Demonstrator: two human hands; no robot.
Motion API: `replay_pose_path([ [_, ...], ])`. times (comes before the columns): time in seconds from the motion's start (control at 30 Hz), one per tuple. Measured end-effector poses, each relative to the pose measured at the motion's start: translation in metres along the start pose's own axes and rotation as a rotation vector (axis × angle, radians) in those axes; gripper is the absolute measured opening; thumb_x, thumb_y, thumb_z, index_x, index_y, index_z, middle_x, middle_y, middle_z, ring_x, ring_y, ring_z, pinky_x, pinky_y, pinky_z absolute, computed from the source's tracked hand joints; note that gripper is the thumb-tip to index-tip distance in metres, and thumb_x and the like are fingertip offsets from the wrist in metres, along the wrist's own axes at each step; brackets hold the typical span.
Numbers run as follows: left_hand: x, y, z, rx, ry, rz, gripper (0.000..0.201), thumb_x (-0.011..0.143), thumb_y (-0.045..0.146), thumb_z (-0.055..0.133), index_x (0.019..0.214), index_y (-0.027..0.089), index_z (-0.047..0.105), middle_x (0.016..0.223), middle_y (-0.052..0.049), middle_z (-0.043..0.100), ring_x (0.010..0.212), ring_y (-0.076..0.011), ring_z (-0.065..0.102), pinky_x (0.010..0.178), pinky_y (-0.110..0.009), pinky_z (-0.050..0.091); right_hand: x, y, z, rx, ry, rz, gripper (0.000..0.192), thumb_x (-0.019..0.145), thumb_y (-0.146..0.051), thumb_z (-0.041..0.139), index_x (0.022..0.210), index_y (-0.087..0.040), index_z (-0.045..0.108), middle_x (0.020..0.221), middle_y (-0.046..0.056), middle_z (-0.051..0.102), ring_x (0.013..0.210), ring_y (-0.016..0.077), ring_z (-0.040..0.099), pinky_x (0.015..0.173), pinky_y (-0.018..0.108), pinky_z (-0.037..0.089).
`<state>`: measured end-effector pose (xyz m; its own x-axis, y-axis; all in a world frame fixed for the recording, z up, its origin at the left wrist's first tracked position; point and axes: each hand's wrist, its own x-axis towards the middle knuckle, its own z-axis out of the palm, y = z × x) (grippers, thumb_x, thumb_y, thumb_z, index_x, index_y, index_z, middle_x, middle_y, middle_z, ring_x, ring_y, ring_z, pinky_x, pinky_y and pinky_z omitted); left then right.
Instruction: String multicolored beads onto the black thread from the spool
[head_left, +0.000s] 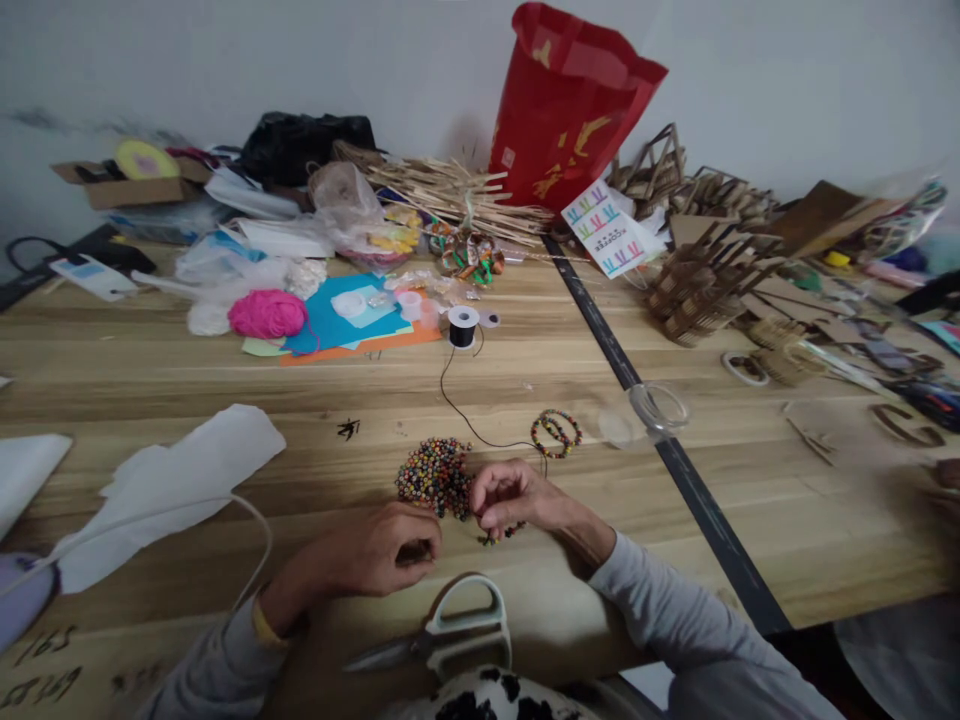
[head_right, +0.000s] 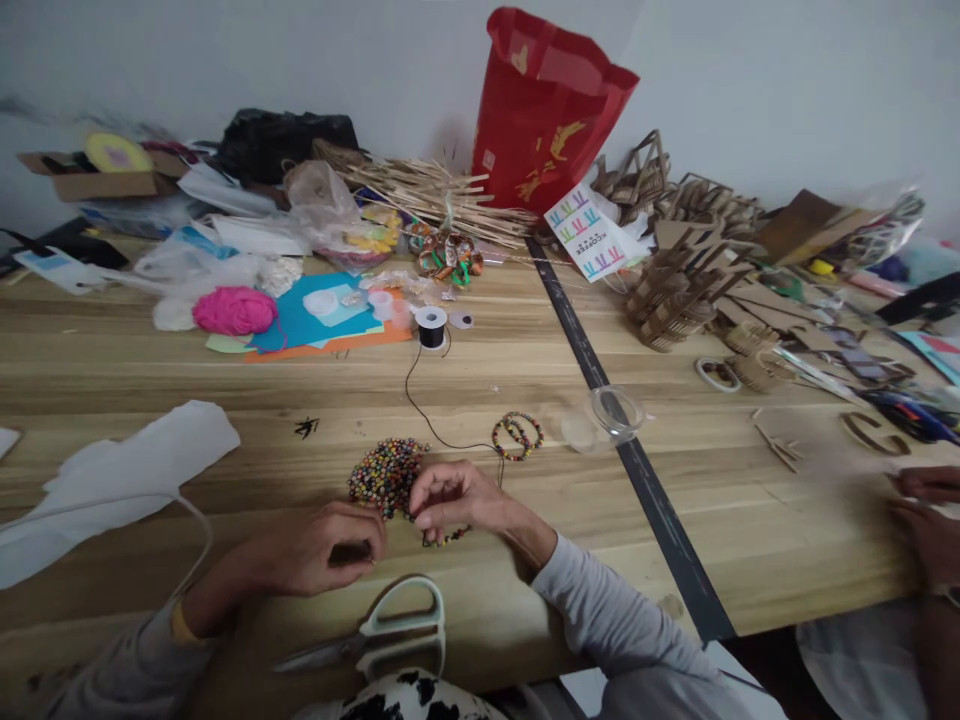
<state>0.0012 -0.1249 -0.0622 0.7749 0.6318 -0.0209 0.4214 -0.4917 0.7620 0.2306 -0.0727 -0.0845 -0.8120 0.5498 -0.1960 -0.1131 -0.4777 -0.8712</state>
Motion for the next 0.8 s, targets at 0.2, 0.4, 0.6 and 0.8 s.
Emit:
replay_pose_path([
  [0.2, 0.004, -0.003, -0.002, -0.010, 0.100, -0.019, 0.013, 0.081, 0.011, 0.048, 0.074, 0.016, 0.058, 0.074, -0.003, 0.061, 0.069, -0.0137, 0.055, 0.065, -0.021, 0.042, 0.004, 0.002, 0.000, 0.048, 0.069, -0.034, 0.033, 0.059, -0.033, 0.083, 0.072, -0.012, 0.062, 0.057, -0.003, 0.063, 0.044, 0.0065, 0.058, 0.044, 0.016, 0.049],
  [0.4, 0.005, -0.009, 0.000, -0.026, 0.219, -0.050, 0.013, 0.080, 0.013, 0.051, 0.072, 0.015, 0.060, 0.070, -0.003, 0.062, 0.065, -0.0131, 0.055, 0.062, -0.021, 0.042, 0.006, 0.005, 0.006, -0.039, 0.145, -0.089, 0.030, 0.065, -0.035, 0.080, 0.072, -0.012, 0.062, 0.057, -0.003, 0.062, 0.045, 0.0058, 0.057, 0.047, 0.016, 0.050],
  [0.6, 0.005, -0.019, 0.009, -0.145, 0.251, -0.070, 0.011, 0.077, 0.015, 0.054, 0.071, 0.013, 0.063, 0.067, -0.004, 0.064, 0.062, -0.0128, 0.057, 0.058, -0.020, 0.043, 0.005, 0.008, 0.012, -0.116, 0.205, -0.154, 0.030, 0.070, -0.037, 0.075, 0.073, -0.012, 0.060, 0.055, -0.004, 0.058, 0.045, 0.0046, 0.054, 0.047, 0.015, 0.049],
  [0.8, 0.006, -0.027, 0.012, -0.353, 0.315, -0.141, 0.010, 0.075, 0.019, 0.059, 0.073, 0.012, 0.065, 0.068, -0.005, 0.068, 0.063, -0.0126, 0.062, 0.061, -0.020, 0.049, 0.003, 0.013, 0.022, -0.235, 0.254, -0.226, 0.029, 0.077, -0.040, 0.069, 0.076, -0.014, 0.057, 0.061, -0.003, 0.052, 0.048, 0.0046, 0.049, 0.048, 0.015, 0.045],
])
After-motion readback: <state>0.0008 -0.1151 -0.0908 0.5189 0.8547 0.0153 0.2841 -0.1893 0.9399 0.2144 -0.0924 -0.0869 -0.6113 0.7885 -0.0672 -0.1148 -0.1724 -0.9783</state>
